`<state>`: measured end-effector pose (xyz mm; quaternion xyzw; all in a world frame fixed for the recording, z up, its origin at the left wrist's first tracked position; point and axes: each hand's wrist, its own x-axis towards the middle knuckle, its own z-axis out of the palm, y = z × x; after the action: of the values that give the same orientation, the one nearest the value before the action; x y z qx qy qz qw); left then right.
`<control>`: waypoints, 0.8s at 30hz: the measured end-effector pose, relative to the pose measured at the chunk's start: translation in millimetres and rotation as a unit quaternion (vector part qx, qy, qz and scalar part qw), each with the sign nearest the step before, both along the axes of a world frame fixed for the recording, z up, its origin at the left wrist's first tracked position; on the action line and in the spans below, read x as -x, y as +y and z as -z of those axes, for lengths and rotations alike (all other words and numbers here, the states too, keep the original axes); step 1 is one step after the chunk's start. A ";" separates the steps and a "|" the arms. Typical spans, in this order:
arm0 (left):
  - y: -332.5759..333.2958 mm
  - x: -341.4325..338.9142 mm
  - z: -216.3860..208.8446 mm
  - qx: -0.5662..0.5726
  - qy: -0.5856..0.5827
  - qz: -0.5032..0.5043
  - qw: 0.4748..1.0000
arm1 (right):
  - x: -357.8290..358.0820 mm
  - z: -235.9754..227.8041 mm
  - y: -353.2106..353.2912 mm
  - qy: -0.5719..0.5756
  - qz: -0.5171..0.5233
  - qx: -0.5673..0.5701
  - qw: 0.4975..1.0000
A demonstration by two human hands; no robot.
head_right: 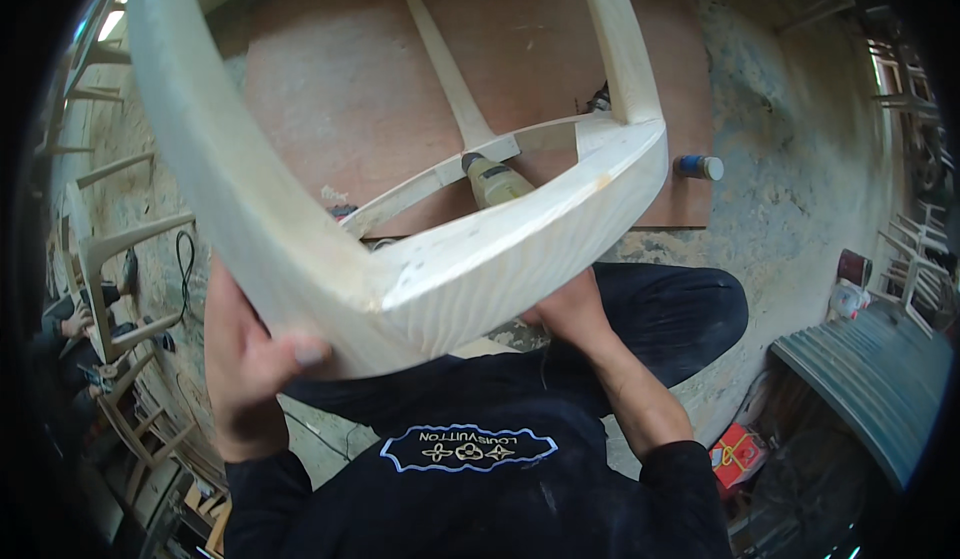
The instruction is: Drilling holes into a wooden chair frame using an electric drill.
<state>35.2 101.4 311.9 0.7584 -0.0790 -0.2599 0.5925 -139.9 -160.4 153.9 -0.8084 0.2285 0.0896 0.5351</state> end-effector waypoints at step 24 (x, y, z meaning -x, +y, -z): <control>-5.2 -0.6 -8.3 -0.100 -0.087 0.225 0.965 | 4.9 2.7 6.7 0.092 0.221 -0.122 0.963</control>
<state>35.8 96.2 320.2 0.7960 -0.2728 -0.3261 0.4309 -144.8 -153.7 151.2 -0.6548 0.4370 0.0703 0.6126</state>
